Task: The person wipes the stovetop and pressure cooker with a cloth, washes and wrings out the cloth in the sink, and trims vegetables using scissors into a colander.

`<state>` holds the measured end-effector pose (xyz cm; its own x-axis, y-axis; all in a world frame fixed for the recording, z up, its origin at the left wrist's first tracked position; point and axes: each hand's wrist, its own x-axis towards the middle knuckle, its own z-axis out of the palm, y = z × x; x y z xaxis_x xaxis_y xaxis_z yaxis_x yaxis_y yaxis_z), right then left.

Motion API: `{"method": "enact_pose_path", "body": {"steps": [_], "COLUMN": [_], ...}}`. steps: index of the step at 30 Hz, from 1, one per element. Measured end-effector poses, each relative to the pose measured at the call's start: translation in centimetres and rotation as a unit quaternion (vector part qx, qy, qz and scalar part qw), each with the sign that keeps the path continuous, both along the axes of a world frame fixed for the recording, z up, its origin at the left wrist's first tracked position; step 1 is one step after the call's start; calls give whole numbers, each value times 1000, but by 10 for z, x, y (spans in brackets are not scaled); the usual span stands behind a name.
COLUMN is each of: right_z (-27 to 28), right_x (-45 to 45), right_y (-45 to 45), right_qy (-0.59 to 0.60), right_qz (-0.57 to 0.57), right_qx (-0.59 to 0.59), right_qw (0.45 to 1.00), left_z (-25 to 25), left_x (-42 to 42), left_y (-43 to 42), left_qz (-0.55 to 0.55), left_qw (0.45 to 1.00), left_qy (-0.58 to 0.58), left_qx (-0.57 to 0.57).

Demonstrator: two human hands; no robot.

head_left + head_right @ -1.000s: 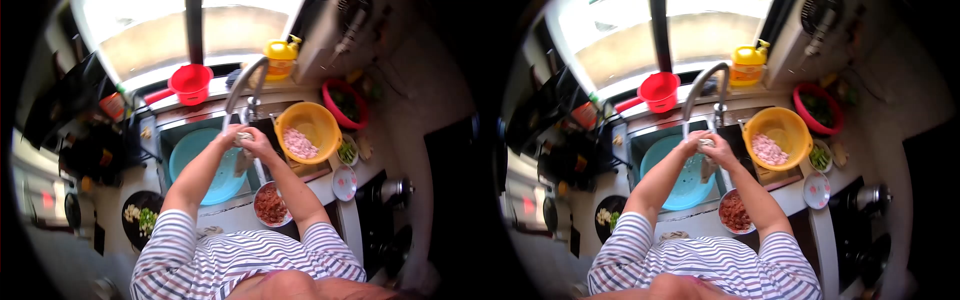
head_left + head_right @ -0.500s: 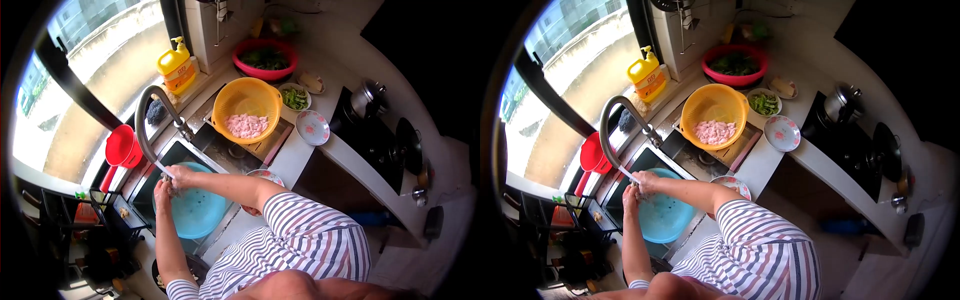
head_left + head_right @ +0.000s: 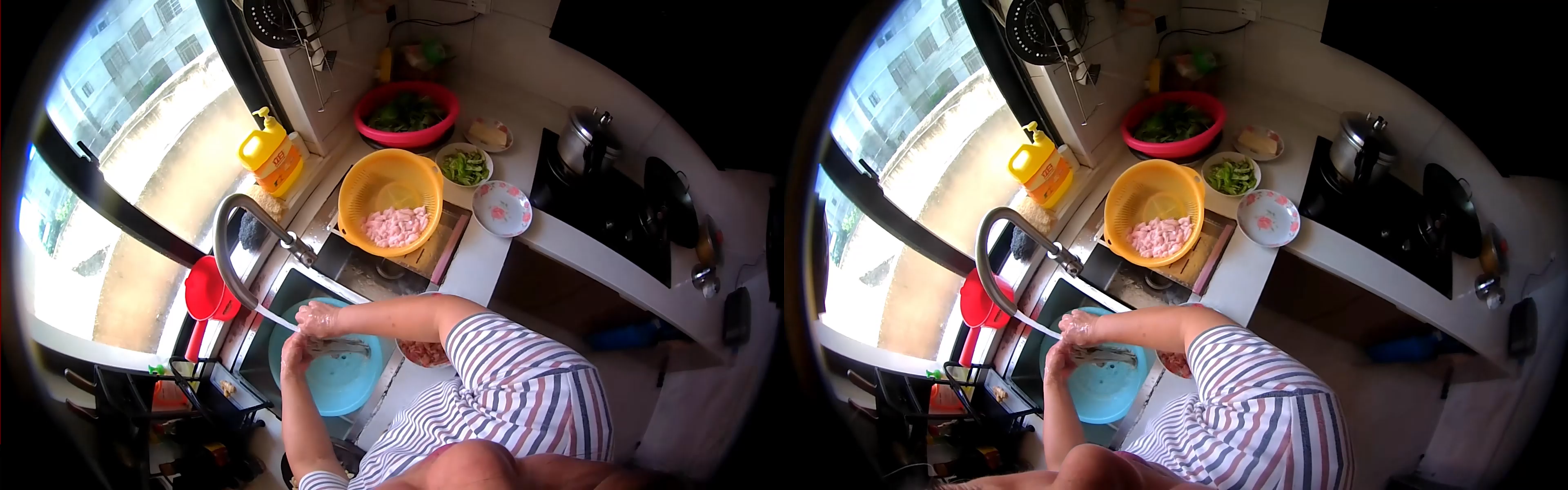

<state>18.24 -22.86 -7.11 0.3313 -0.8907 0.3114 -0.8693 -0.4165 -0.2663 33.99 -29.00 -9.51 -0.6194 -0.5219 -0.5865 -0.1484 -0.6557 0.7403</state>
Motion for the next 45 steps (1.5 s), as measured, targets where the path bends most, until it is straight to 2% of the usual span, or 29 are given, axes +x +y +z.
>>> {"method": "enact_pose_path", "body": {"steps": [7, 10, 12, 13, 14, 15, 16, 17, 18, 19, 20, 22, 23, 25, 26, 27, 29, 31, 32, 33, 34, 35, 37, 39, 40, 41, 43, 44, 45], "right_z": [-1, -8, -11, -9, -12, -17, -23, -27, -22, -17, -12, -2, 6, 37, 19, 21, 26, 21, 19, 19, -4, -28, -20, -10, -8, 1, -16, -18, -4], "right_x": [-10, -12, -10, -10, -12, -10, -10, -10, -12, -14, -17, -22, -20, -14, -8, -5, -2, 21, 30, 41, 55, 69, 53, 35, 20, 6, -5, -10, -16], "right_y": [6, 0, -3, -3, -8, -13, -12, -16, -16, -15, -14, -11, -9, 2, -4, -8, -16, -22, -19, -14, -23, -32, -23, -19, -24, -24, -38, -39, -34], "right_qy": [38, -25, -120, -194, -260, -323, -431, -458, -502, -542, -543, -424, -425, -229, -220, -221, -463, -628, -576, -520, -494, -467, -361, -250, -227, -248, -365, -500, -621], "right_qz": [32, 43, 12, -12, -29, -45, -43, -23, -5, 12, 9, 49, 45, -40, -79, -82, -105, -36, -11, 13, -1, -17, -155, -285, -304, -296, -300, -255, -206], "right_qx": [-52, -49, -31, 35, 95, 157, 200, 195, 266, 335, 337, 404, 404, 334, 273, 273, 298, 233, 196, 159, 119, 79, 108, 136, 147, 165, 82, 144, 199], "right_qw": [997, 998, 992, 980, 961, 932, 879, 867, 823, 771, 769, 809, 809, 913, 933, 933, 828, 742, 794, 839, 861, 880, 913, 915, 914, 908, 878, 815, 729], "left_z": [-3, 5, 7, 7, 6, 30, 25, 19, 32, 44, 37, 22, 16, 6, -1, -1, 0, -13, -23, -25, -27, -23, -12, -2, 0, 5, 9, 10, 14], "left_x": [0, -8, -9, -8, -7, -10, -4, -2, -3, -11, -6, 2, 1, -3, -1, -1, 0, -7, -15, -21, -26, -32, -39, -40, -37, -37, -14, -7, -6], "left_y": [6, 16, 18, 17, 16, 25, 21, 16, 20, 28, 24, 16, 16, 17, 13, 12, 12, 18, 25, 15, 6, 12, 32, 42, 36, 32, 14, 12, 10], "left_qz": [11, 44, 74, 67, 60, 45, 52, 55, 60, 107, 107, 112, 108, 98, 107, 161, 253, 270, 314, 132, -100, -25, 130, 277, 316, 309, 142, 106, 64], "left_qw": [999, 995, 990, 993, 995, 998, 997, 995, 993, 976, 974, 964, 964, 939, 937, 946, 962, 959, 947, 953, 837, 875, 924, 937, 938, 943, 972, 984, 984], "left_qy": [8, 39, 62, 67, 71, 49, 26, 5, -11, -67, -33, 10, 11, 9, 6, -5, -3, -72, -45, 271, 536, 483, 360, 214, 132, 122, 161, 67, -26], "left_qx": [33, 75, 106, 76, 46, -19, -49, -80, -100, -175, -197, -243, -241, -330, -334, -280, -99, 50, 57, 19, 39, 32, 18, 1, 43, -3, -94, -128, -161]}}
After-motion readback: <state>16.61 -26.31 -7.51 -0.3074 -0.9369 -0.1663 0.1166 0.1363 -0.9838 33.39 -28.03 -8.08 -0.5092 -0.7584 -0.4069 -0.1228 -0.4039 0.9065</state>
